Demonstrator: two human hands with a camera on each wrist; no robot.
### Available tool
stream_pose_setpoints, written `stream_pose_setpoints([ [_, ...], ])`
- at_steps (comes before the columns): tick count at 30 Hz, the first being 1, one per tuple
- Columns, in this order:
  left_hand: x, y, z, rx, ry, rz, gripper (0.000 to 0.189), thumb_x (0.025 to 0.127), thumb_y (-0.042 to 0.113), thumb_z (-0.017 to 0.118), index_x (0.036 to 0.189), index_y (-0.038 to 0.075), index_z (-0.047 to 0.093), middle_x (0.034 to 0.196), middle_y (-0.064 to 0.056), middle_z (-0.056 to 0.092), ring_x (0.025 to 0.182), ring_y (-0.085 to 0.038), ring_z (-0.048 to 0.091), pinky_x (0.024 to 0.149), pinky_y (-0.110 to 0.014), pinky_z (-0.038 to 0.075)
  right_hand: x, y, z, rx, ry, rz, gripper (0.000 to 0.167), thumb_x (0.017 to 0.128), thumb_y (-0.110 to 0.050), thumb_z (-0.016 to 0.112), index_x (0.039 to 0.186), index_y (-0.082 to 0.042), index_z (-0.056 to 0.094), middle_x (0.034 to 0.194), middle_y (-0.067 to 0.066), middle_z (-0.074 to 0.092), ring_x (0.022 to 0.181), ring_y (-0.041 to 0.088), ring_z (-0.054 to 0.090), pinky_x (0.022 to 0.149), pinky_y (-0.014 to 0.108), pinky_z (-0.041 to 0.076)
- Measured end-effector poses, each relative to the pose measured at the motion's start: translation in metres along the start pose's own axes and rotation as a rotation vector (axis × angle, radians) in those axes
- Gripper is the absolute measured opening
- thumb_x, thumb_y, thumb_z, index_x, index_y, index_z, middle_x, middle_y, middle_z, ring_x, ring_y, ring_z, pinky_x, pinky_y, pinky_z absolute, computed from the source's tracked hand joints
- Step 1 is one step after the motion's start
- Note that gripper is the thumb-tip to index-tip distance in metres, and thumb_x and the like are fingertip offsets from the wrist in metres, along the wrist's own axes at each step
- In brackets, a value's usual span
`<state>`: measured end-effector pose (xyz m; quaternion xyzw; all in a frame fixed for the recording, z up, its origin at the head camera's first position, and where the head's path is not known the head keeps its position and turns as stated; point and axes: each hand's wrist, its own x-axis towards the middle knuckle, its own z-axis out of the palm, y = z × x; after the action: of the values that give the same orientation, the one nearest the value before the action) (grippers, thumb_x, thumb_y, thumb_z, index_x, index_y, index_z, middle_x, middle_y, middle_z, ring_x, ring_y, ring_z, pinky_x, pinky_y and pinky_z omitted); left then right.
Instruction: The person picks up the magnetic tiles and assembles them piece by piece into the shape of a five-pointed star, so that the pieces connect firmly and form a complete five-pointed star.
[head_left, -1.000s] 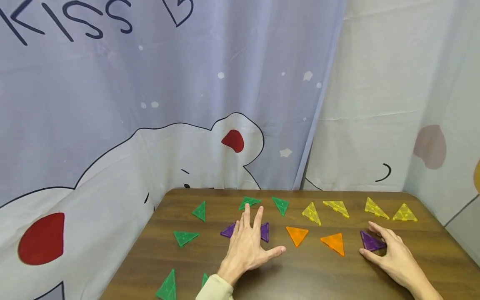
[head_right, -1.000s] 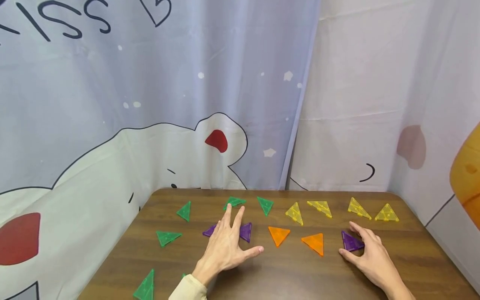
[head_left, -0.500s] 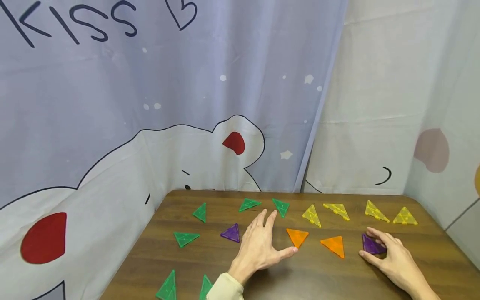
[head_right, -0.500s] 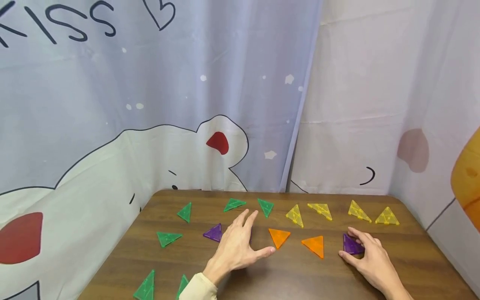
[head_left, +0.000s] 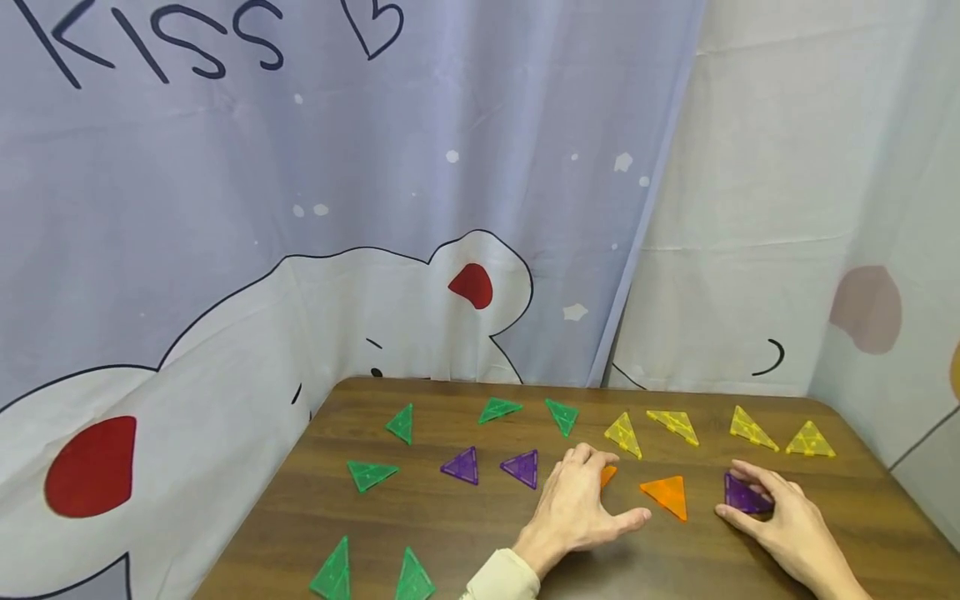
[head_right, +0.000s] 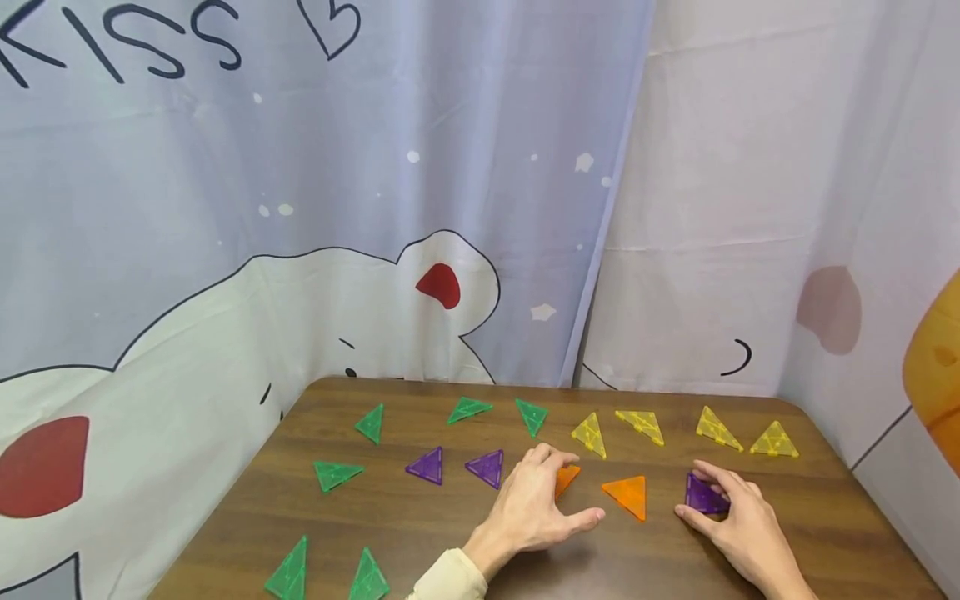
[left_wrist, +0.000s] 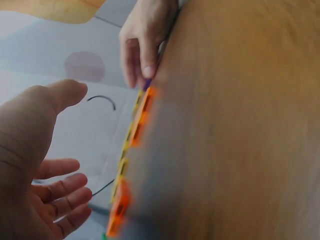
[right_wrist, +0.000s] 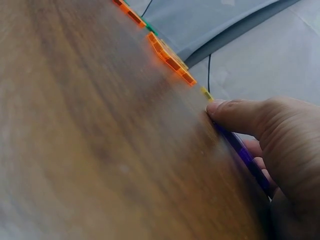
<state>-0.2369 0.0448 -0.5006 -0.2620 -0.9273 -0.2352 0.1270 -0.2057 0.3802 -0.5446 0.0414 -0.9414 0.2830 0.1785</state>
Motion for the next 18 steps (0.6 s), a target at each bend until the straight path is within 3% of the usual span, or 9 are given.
stream_pose_setpoints([
  [5, 0.005, 0.012, 0.015, -0.037, 0.001, 0.04, 0.07, 0.087, 0.067, 0.087, 0.137, 0.019, 0.077, 0.12, 0.009, 0.065, 0.106, -0.003, 0.061, 0.092, -0.016, 0.055, 0.003, 0.001, -0.002, -0.012, 0.002, 0.007, 0.076, 0.089, -0.045, 0.096, 0.148, -0.007, 0.067, 0.134, 0.017, 0.076, 0.114, 0.038, 0.063, 0.08, 0.033, 0.051],
  [10, 0.007, 0.023, 0.027, -0.102, -0.049, 0.02, 0.062, 0.089, 0.051, 0.092, 0.137, 0.016, 0.076, 0.118, 0.008, 0.062, 0.096, 0.003, 0.06, 0.088, -0.01, 0.054, 0.002, -0.001, -0.002, -0.015, 0.001, 0.007, 0.075, 0.088, -0.045, 0.096, 0.147, -0.006, 0.068, 0.133, 0.017, 0.076, 0.113, 0.039, 0.065, 0.079, 0.029, 0.052],
  [13, 0.009, 0.027, 0.032, -0.128, -0.072, 0.014, 0.061, 0.089, 0.044, 0.094, 0.139, 0.015, 0.075, 0.119, 0.007, 0.061, 0.085, 0.008, 0.056, 0.082, -0.006, 0.051, 0.001, -0.002, -0.002, -0.008, -0.011, 0.016, 0.076, 0.089, -0.045, 0.095, 0.147, -0.005, 0.067, 0.134, 0.019, 0.075, 0.114, 0.042, 0.065, 0.084, 0.044, 0.059],
  [16, 0.012, 0.029, 0.037, -0.154, -0.095, 0.004, 0.061, 0.089, 0.041, 0.094, 0.14, 0.014, 0.075, 0.117, 0.008, 0.061, 0.075, 0.011, 0.051, 0.076, -0.004, 0.047, 0.001, -0.002, -0.001, -0.006, -0.022, 0.027, 0.076, 0.091, -0.045, 0.094, 0.149, -0.005, 0.066, 0.136, 0.02, 0.074, 0.116, 0.043, 0.065, 0.086, 0.061, 0.058],
  [18, 0.013, 0.029, 0.04, -0.167, -0.107, -0.003, 0.06, 0.089, 0.04, 0.094, 0.14, 0.014, 0.075, 0.114, 0.009, 0.06, 0.072, 0.012, 0.048, 0.074, -0.004, 0.045, 0.0, -0.001, -0.001, -0.008, -0.031, 0.033, 0.075, 0.092, -0.046, 0.093, 0.149, -0.005, 0.066, 0.137, 0.021, 0.074, 0.116, 0.044, 0.064, 0.088, 0.064, 0.057],
])
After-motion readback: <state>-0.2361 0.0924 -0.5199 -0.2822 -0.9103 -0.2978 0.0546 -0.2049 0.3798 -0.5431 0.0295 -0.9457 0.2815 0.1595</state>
